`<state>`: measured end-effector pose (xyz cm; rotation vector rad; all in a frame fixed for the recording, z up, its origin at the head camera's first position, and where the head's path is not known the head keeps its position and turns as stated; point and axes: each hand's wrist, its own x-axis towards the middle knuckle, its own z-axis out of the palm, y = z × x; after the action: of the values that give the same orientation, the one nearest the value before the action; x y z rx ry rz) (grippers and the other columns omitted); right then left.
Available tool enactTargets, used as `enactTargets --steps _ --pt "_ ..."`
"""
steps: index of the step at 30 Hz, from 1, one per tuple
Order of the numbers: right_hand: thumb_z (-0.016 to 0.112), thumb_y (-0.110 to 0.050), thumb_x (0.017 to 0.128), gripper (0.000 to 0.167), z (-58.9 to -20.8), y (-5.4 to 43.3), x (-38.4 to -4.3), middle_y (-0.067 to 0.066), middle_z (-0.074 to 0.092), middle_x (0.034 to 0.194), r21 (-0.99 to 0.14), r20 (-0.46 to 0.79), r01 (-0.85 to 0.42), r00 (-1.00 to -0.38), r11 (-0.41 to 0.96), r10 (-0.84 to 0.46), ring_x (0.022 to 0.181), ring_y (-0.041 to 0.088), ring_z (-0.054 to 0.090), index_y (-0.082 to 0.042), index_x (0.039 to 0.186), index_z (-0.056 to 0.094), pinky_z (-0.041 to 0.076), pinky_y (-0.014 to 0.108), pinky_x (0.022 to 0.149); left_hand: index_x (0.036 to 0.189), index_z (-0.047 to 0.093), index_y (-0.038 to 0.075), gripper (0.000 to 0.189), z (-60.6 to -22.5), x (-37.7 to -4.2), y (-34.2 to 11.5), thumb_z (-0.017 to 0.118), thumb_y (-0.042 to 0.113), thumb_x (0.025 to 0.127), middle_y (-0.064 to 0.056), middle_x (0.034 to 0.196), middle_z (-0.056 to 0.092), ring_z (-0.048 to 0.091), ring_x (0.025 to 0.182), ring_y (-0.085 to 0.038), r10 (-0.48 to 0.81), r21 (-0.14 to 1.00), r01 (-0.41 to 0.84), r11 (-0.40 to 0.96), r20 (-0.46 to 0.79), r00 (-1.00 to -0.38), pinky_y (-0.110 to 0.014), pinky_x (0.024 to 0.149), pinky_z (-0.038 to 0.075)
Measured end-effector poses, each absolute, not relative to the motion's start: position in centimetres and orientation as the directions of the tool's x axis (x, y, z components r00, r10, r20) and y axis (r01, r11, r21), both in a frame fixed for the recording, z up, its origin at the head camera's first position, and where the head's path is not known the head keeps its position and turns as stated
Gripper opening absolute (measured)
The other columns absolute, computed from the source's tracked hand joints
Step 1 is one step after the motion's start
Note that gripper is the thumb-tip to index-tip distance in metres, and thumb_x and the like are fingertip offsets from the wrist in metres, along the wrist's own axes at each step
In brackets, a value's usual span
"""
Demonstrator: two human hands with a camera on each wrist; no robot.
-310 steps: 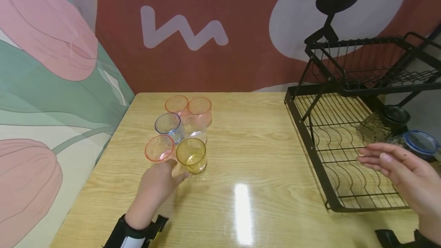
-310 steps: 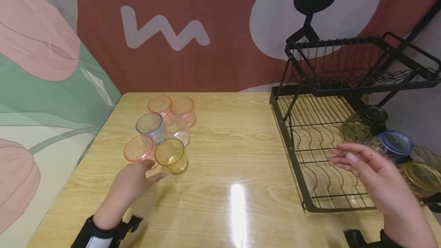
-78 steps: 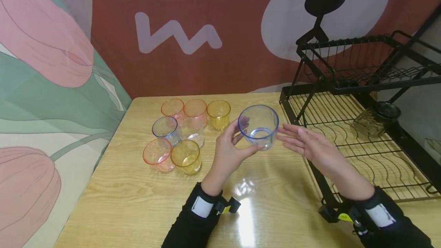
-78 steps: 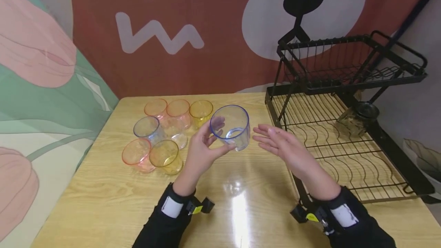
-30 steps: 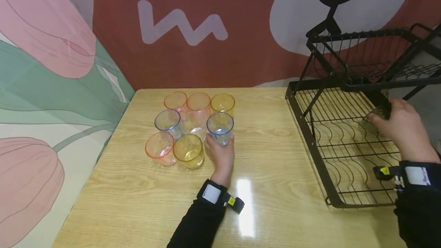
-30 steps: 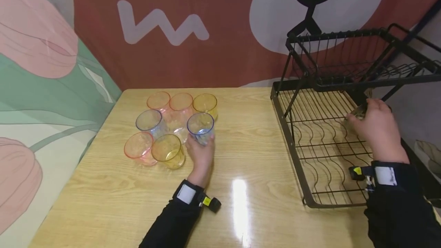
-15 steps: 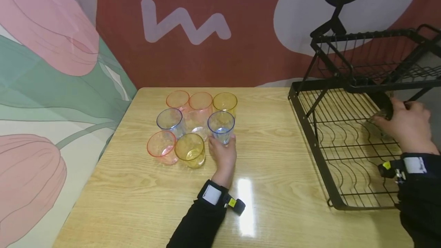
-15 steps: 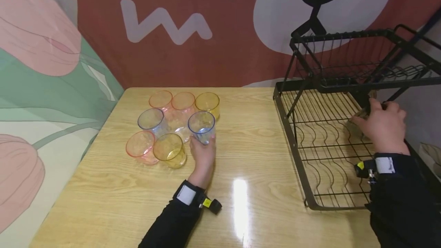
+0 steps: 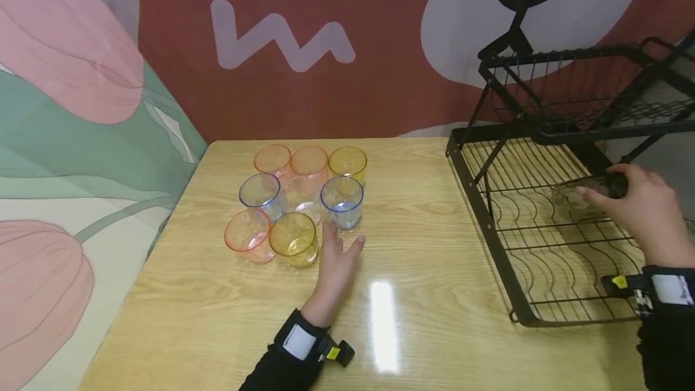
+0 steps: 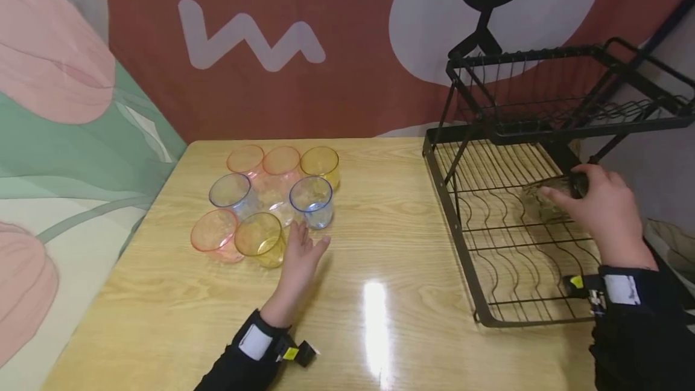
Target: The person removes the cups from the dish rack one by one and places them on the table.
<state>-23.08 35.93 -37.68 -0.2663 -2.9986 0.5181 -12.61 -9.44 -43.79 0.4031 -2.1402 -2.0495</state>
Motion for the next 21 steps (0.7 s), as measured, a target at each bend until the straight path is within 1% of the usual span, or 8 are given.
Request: enactTargets --steps 3,5,7,9,11,12,14,21 --pt "0.052 -0.051 0.095 0.083 -37.5 35.1 -21.9 0.043 0.029 0.137 -0.438 0.068 0.153 -0.977 0.886 0.202 0.112 0.062 0.034 0.011 0.144 0.027 0.036 0.073 0.083 0.147 0.001 -0.017 0.09 -43.6 -11.9 -10.0 0.066 0.005 0.089 -0.036 0.154 0.01 0.012 0.144 -0.044 -0.259 0.995 -0.019 0.096 0.007 -0.966 -0.052 0.116 0.021" --pt "0.052 -0.047 0.096 0.075 -37.4 34.4 -21.0 0.039 0.03 0.14 -0.545 0.061 0.133 -0.978 0.828 0.197 0.112 0.053 0.042 0.005 0.145 0.03 0.046 0.057 0.074 0.148 0.004 -0.016 0.09 -43.2 -11.4 -10.1 0.067 0.006 0.089 -0.035 0.154 0.01 0.015 0.143 -0.046 -0.25 0.988 0.012 0.156 0.051 -0.967 -0.053 0.116 0.023" --pt "0.05 -0.04 0.099 0.054 -37.4 33.7 -20.2 0.024 0.043 0.134 -0.694 0.051 0.078 -0.986 0.716 0.157 0.104 0.032 0.052 -0.01 0.143 0.039 0.05 0.037 0.066 0.148 0.006 -0.015 0.09 -42.7 -10.9 -10.1 0.069 0.008 0.088 -0.034 0.155 0.01 0.017 0.142 -0.046 -0.224 0.968 0.064 0.244 0.12 -0.967 -0.053 0.115 0.023" --pt "0.047 -0.029 0.102 0.034 -37.5 33.1 -19.5 0.008 0.047 0.127 -0.886 0.049 -0.027 -0.998 0.463 0.037 0.099 0.013 0.054 -0.02 0.135 0.046 0.046 0.021 0.061 0.149 0.009 -0.012 0.089 -42.0 -10.4 -9.9 0.07 0.011 0.088 -0.032 0.156 0.012 0.018 0.142 -0.045 -0.182 0.932 0.134 0.338 0.204 -0.962 -0.053 0.115 0.022" --pt "0.04 -0.017 0.105 0.029 -37.3 32.2 -19.1 -0.002 0.05 0.124 -0.987 0.081 -0.097 -0.988 0.127 -0.128 0.103 0.008 0.057 -0.025 0.13 0.051 0.051 0.02 0.065 0.15 0.014 -0.01 0.088 -41.2 -10.1 -9.7 0.072 0.013 0.088 -0.029 0.156 0.016 0.02 0.143 -0.043 -0.126 0.882 0.217 0.419 0.293 -0.948 -0.054 0.116 0.022" --pt "0.036 -0.012 0.105 0.03 -37.2 31.7 -19.1 -0.005 0.051 0.115 -0.993 0.117 -0.114 -0.971 -0.03 -0.21 0.092 0.004 0.058 -0.023 0.127 0.054 0.052 0.018 0.064 0.15 0.015 -0.009 0.088 -40.8 -10.1 -9.7 0.073 0.013 0.087 -0.028 0.156 0.018 0.018 0.144 -0.04 -0.094 0.857 0.262 0.443 0.335 -0.938 -0.054 0.116 0.021" --pt "0.027 -0.006 0.105 0.038 -36.5 30.6 -19.3 0.0 0.056 0.123 -0.949 0.192 -0.068 -0.899 -0.308 -0.394 0.1 0.011 0.062 -0.012 0.131 0.055 0.056 0.024 0.072 0.151 0.02 -0.006 0.088 -39.8 -10.4 -9.4 0.075 0.016 0.086 -0.024 0.156 0.022 0.019 0.144 -0.037 -0.034 0.818 0.336 0.467 0.396 -0.918 -0.054 0.116 0.021" --pt "0.022 -0.021 0.108 0.046 -33.4 23.9 -19.9 0.018 0.058 0.132 -0.767 0.363 0.233 -0.611 -0.598 -0.704 0.119 0.03 0.058 0.002 0.135 0.051 0.052 0.041 0.096 0.15 0.024 -0.004 0.108 -36.3 -12.3 -7.1 0.09 0.018 0.067 -0.018 0.157 0.023 0.02 0.146 -0.031 0.185 0.687 0.601 0.409 0.583 -0.792 -0.049 0.116 0.024"
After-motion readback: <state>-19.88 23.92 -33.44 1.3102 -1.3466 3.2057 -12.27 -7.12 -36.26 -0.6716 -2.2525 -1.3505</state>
